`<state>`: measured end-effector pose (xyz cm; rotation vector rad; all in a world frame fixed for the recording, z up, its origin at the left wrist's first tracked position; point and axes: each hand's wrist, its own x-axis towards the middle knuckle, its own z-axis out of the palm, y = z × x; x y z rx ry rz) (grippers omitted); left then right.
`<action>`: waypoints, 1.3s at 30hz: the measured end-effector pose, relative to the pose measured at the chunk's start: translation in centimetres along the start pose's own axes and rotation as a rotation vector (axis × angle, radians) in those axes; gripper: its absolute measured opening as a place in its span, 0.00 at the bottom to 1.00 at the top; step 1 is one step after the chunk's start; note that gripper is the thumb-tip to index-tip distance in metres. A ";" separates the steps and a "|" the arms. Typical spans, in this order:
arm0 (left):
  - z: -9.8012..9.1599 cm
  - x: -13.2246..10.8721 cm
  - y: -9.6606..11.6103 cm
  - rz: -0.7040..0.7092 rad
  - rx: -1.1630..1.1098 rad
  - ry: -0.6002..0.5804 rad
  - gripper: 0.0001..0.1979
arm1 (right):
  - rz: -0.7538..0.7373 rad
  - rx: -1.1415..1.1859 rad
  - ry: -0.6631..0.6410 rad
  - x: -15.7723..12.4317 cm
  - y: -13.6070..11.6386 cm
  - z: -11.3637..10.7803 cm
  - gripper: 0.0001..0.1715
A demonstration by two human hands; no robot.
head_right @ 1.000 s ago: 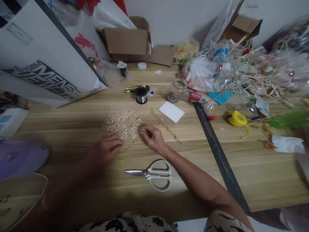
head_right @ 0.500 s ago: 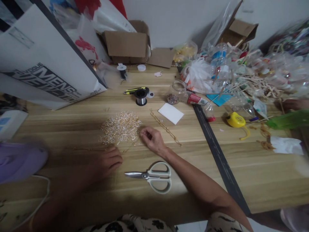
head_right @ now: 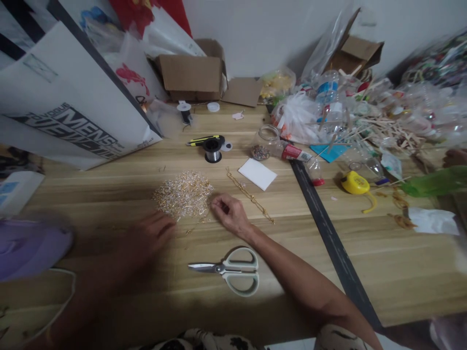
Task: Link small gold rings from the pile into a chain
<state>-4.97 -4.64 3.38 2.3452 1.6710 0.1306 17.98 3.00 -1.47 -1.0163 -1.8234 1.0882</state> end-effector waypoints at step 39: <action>-0.6 -1.0 -2.9 -0.220 -0.208 -0.212 0.11 | -0.006 -0.015 -0.011 0.0 0.1 0.0 0.08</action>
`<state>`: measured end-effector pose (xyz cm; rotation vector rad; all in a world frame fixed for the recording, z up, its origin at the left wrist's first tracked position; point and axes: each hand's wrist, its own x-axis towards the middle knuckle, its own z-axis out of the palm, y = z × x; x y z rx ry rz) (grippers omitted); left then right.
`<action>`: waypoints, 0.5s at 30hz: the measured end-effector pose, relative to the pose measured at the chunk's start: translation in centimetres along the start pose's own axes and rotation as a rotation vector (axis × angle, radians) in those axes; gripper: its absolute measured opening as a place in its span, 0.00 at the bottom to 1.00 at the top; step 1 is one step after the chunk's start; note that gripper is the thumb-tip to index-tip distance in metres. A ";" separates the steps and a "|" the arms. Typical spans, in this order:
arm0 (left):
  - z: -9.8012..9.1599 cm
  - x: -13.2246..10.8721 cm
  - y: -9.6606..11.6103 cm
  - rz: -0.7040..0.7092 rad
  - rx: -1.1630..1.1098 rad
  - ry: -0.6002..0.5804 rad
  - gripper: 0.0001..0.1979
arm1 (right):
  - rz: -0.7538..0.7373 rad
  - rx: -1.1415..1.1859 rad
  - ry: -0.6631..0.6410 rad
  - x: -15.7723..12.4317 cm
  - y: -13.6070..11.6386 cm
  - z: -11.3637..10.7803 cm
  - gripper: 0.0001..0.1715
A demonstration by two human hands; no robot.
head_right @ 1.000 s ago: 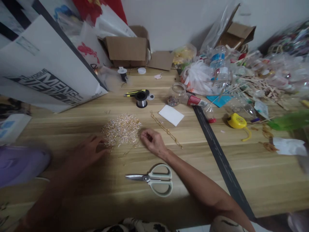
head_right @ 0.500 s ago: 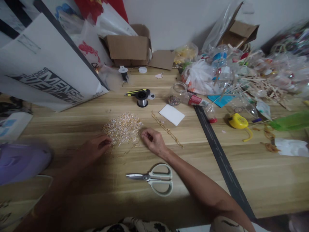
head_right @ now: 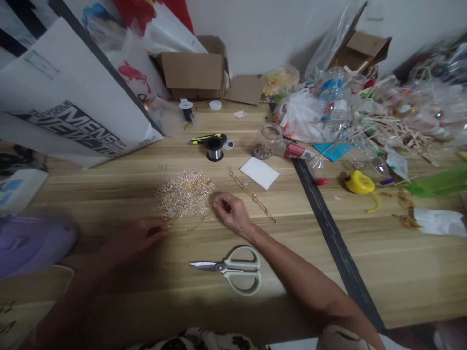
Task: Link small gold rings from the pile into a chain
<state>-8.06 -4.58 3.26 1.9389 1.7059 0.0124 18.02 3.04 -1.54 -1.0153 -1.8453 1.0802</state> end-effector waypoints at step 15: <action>0.2 1.9 1.4 0.078 0.087 0.179 0.09 | 0.010 0.006 -0.013 0.1 0.0 -0.1 0.08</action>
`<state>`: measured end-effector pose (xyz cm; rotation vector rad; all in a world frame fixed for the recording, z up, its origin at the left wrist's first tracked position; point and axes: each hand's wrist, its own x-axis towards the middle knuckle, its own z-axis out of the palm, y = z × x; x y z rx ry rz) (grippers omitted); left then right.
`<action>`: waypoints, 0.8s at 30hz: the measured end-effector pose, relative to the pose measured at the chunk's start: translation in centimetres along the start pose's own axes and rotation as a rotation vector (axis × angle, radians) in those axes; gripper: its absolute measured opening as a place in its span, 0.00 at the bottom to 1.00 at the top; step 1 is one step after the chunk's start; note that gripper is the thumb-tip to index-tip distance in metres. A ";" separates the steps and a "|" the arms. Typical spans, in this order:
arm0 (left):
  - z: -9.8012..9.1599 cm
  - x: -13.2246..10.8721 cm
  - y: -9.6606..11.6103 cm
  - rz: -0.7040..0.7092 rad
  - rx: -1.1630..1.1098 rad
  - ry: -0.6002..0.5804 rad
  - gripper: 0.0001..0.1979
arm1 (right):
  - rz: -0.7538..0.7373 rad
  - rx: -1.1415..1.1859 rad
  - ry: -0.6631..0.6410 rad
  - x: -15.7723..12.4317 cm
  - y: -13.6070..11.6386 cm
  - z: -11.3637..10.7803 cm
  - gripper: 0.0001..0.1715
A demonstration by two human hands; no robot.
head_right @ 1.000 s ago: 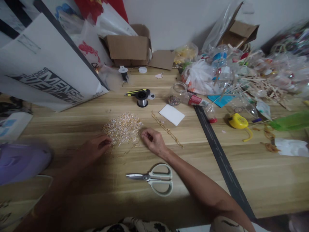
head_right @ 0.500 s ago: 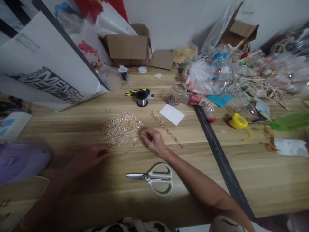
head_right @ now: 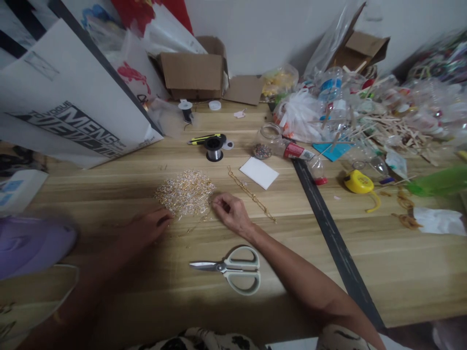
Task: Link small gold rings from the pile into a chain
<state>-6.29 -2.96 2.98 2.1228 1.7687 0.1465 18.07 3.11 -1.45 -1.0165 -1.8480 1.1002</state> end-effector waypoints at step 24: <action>-0.5 -0.1 0.4 0.000 0.104 -0.032 0.11 | -0.010 0.012 0.009 0.0 -0.1 0.1 0.07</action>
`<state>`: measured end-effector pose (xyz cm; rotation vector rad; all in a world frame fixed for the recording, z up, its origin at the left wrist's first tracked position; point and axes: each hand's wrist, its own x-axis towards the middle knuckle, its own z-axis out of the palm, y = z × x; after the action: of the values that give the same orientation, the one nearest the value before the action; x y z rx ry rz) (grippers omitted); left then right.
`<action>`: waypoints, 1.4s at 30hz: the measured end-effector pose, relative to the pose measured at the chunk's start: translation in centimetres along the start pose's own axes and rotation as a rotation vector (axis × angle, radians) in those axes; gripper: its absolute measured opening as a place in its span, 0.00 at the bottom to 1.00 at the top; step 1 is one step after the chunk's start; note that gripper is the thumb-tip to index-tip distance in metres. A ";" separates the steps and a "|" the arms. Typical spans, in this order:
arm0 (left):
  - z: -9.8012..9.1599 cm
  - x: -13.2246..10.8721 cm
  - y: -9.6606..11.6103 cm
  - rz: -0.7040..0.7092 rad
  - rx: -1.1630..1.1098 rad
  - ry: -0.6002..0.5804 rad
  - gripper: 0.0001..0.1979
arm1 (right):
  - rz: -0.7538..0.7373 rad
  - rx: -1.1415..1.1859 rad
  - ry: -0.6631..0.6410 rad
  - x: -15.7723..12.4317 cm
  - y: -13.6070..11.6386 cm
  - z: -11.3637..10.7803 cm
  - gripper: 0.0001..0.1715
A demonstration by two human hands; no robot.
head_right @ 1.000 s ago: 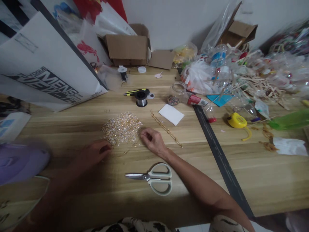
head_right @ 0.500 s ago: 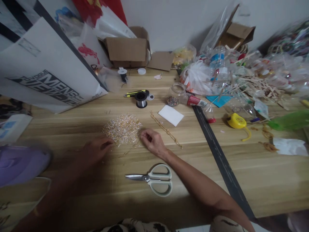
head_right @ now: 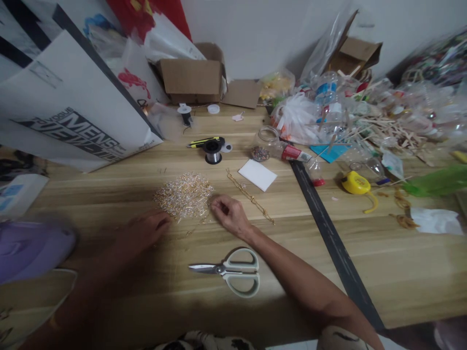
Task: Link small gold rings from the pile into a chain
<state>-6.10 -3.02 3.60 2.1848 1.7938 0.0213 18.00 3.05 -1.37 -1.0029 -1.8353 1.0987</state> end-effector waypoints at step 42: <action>1.0 2.3 0.4 -0.258 -1.248 0.158 0.11 | 0.008 -0.019 0.001 0.0 -0.1 0.1 0.06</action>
<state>-5.01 -1.12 2.31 1.0623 1.4380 0.9763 17.87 2.98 -1.32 -1.0221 -1.8456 1.0876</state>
